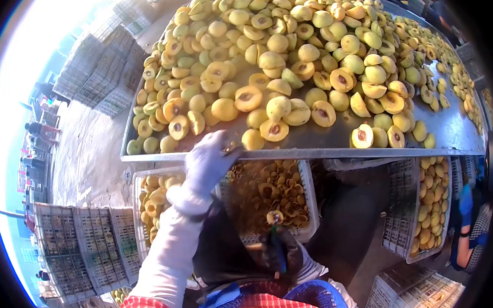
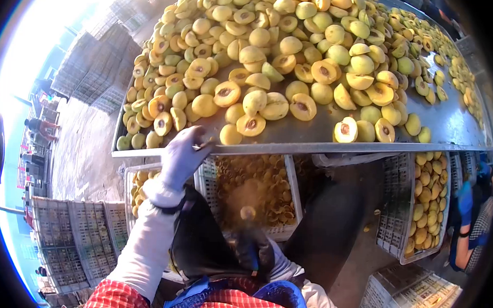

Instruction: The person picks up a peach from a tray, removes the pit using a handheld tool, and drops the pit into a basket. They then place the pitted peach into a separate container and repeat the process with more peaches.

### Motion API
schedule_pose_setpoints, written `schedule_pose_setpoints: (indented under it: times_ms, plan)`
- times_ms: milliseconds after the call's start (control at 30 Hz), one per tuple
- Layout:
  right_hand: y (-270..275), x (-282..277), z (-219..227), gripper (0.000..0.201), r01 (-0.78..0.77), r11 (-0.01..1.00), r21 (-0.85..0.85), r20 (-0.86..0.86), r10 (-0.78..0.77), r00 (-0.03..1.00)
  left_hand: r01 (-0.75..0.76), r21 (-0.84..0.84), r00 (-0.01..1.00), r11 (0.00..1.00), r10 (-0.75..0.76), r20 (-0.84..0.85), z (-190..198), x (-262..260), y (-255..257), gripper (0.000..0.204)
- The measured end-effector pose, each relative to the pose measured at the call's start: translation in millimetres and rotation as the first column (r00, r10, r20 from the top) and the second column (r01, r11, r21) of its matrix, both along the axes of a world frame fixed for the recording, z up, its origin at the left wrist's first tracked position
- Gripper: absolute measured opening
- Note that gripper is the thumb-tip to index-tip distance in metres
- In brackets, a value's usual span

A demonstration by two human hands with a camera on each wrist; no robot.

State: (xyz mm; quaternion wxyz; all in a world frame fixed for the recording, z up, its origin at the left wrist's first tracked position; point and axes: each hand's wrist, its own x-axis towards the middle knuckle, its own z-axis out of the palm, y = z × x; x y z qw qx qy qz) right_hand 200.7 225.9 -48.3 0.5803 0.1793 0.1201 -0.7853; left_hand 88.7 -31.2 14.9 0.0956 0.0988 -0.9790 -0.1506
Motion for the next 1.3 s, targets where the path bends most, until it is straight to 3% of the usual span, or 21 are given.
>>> schedule_pose_setpoints:
  times_ms: [67,167,267,300,367,433,500,533,600,633,700,733,767,867,933,967,1100,1133,1200,1233,1300]
  plan:
    - [-1,1,2,0.040,0.045,0.996,0.079,-0.033,-0.043,0.999,0.067,-0.146,0.869,0.987,0.014,0.494,4,-58,20,0.062]
    - [1,-9,-2,0.040,0.045,0.996,0.075,0.000,-0.045,0.999,0.166,-0.066,0.714,0.984,-0.074,0.696,-9,-104,21,0.086]
    - [-3,-8,-15,0.039,0.058,0.979,0.193,0.054,-0.069,0.996,0.200,-0.024,0.837,0.980,-0.158,0.524,-25,-94,4,0.077]
    - [-2,-8,-21,0.039,0.065,0.993,0.095,0.106,-0.075,0.992,0.102,0.084,0.838,0.991,-0.131,0.529,-16,-87,6,0.076]
    - [1,-12,-29,0.040,0.095,0.991,-0.098,0.201,-0.074,0.977,0.148,0.246,0.965,0.958,-0.195,0.177,-24,-62,1,0.069]
    - [2,-14,-6,0.041,0.126,0.989,-0.071,0.082,-0.120,0.989,0.296,0.383,0.955,0.875,-0.270,-0.121,-21,-33,5,0.057]
    - [6,-34,38,0.044,0.010,0.988,-0.153,-0.081,-0.023,0.996,0.187,0.909,0.978,0.373,-0.159,-0.136,-11,4,27,0.068]
    - [4,-38,41,0.044,0.019,0.981,-0.192,-0.088,-0.036,0.995,0.137,0.988,0.986,0.075,-0.105,-0.129,-1,22,47,0.072]
    - [-1,-34,46,0.044,0.040,0.962,-0.269,-0.091,-0.066,0.994,0.040,0.999,0.988,-0.003,-0.147,-0.040,0,51,64,0.076]
    - [-10,-30,26,0.041,0.101,0.981,-0.167,0.136,-0.079,0.988,0.005,0.995,0.979,-0.096,-0.203,-0.024,0,61,69,0.080]
    - [-22,-22,6,0.033,0.367,0.894,0.257,-0.483,-0.210,0.850,-0.035,0.988,0.986,-0.149,-0.164,0.010,3,76,80,0.080]
    - [-18,-22,3,0.028,0.385,0.871,0.306,-0.550,-0.168,0.818,-0.048,0.978,0.990,-0.204,-0.142,0.019,3,80,82,0.080]
    - [-14,-25,6,0.023,0.404,0.843,0.355,-0.610,-0.119,0.784,-0.034,0.994,0.995,-0.107,-0.097,0.024,1,84,83,0.079]
    - [-12,-21,5,0.021,0.600,0.661,0.451,-0.866,0.159,0.475,-0.044,0.997,0.992,-0.062,-0.121,0.036,-5,94,76,0.075]
    - [-17,-36,38,0.026,0.592,0.649,0.478,-0.863,0.221,0.454,-0.068,0.996,0.989,-0.056,-0.138,0.059,-4,99,72,0.069]
    - [-21,-39,45,0.029,0.727,0.567,0.389,-0.921,0.262,0.288,-0.071,0.996,0.988,-0.063,-0.140,0.061,-6,99,71,0.068]
    - [-34,-42,39,0.037,0.682,0.680,0.269,-0.888,-0.099,0.448,-0.072,0.996,0.981,0.057,-0.174,0.081,0,87,77,0.045]
    - [-28,-46,36,0.038,0.689,0.653,0.313,-0.949,0.233,0.211,-0.112,0.991,0.976,0.068,-0.180,0.123,-10,84,78,0.042]
    - [-26,-54,40,0.042,0.633,0.701,0.328,-0.945,0.242,0.221,-0.123,0.979,0.981,0.161,-0.128,0.144,-32,82,76,0.039]
    - [-25,-58,39,0.042,0.635,0.698,0.330,-0.944,0.238,0.229,-0.043,0.956,0.990,0.290,-0.115,0.080,-46,80,74,0.040]
    - [-30,-59,38,0.043,0.709,0.651,0.273,-0.961,0.213,0.175,-0.079,0.944,0.992,0.320,-0.067,0.106,-35,74,81,0.043]
